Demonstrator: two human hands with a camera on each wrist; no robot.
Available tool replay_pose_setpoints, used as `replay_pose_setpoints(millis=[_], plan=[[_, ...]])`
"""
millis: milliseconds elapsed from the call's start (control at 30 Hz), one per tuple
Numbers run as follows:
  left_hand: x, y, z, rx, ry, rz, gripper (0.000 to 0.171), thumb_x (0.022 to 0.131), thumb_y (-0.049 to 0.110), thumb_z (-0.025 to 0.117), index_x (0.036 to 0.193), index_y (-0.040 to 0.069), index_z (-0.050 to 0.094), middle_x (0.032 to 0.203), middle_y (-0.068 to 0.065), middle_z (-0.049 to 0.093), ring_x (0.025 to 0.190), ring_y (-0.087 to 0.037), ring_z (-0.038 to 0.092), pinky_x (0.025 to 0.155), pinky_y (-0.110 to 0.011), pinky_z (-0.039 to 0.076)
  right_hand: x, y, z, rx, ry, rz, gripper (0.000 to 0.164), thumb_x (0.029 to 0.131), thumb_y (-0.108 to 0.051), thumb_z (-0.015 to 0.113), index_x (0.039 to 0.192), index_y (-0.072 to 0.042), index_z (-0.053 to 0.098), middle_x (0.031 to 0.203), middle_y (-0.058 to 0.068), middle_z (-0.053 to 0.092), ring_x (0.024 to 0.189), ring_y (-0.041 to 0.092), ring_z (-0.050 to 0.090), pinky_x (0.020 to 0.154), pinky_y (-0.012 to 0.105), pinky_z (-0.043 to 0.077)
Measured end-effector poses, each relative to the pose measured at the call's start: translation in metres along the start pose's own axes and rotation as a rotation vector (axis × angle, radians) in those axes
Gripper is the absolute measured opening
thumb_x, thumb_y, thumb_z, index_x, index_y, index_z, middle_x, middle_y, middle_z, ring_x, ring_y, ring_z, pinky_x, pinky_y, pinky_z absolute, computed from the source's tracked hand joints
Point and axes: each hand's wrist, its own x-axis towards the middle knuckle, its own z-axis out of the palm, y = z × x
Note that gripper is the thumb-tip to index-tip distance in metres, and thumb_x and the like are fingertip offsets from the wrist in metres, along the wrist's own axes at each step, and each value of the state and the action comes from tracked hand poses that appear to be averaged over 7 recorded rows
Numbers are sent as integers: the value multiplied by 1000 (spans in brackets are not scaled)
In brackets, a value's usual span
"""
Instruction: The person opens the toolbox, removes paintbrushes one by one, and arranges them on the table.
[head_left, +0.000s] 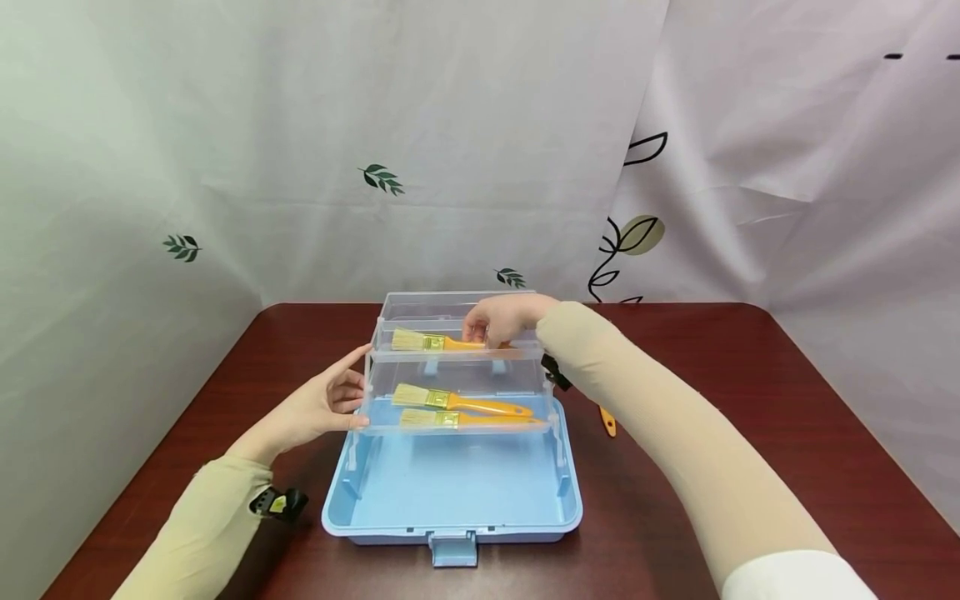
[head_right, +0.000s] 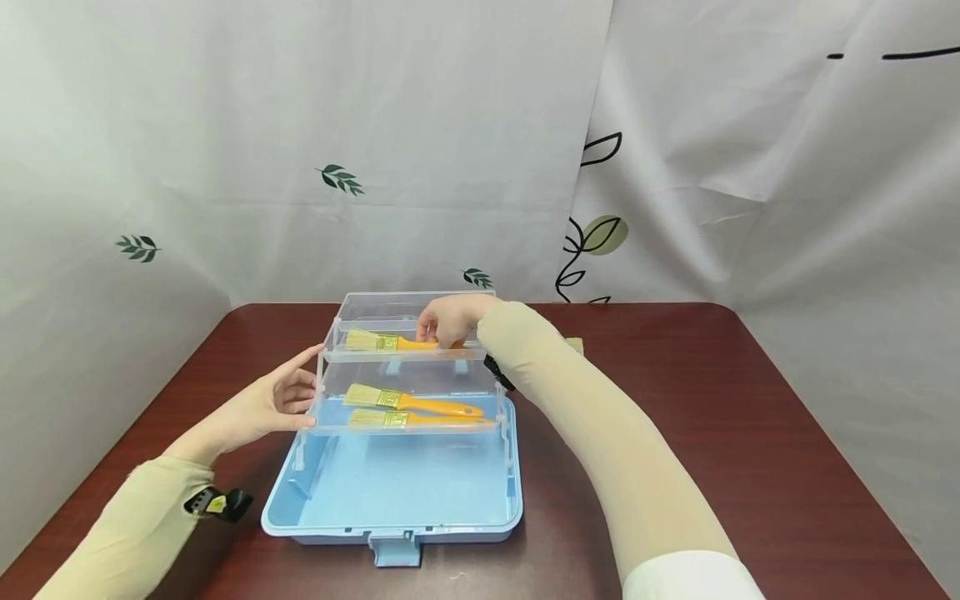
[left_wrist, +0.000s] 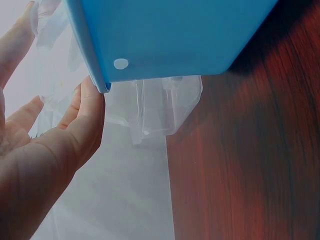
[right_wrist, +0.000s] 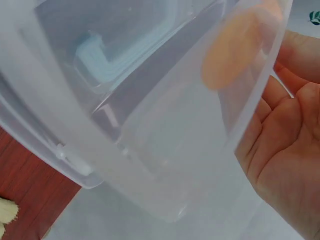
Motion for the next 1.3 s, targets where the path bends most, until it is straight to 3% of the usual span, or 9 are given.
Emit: replay_pose_setpoints(millis=[233, 733, 1000, 1300], plan=[[0, 1, 1, 11, 4, -5, 101, 77, 13, 78, 153, 19, 12, 114, -19, 48, 107, -31, 58, 93, -33, 51, -1, -1, -1, -10, -2, -1, 40, 80, 17, 44, 110, -5, 59, 88, 3, 48, 62, 12, 38, 55, 22, 35], [0, 2, 0, 8, -2, -2, 100, 79, 10, 77, 153, 19, 11, 116, -20, 49, 107, -30, 57, 96, -36, 49, -6, 5, 4, -72, 136, -27, 40, 85, 10, 50, 121, -6, 61, 112, 9, 59, 97, 19, 52, 71, 22, 45], [0, 0, 0, 4, -2, -2, 99, 78, 9, 77, 153, 18, 12, 116, -20, 48, 108, -31, 57, 96, -36, 49, -5, 8, 4, -4, 136, -34, 39, 87, 9, 52, 122, -5, 61, 109, 9, 58, 90, 18, 49, 65, 21, 42], [0, 1, 0, 7, 3, -12, 99, 79, 10, 76, 153, 20, 12, 117, -21, 49, 109, -32, 57, 96, -39, 49, -4, 12, 6, 98, 169, -27, 37, 89, 4, 57, 125, -4, 59, 110, 9, 58, 97, 18, 51, 72, 21, 45]])
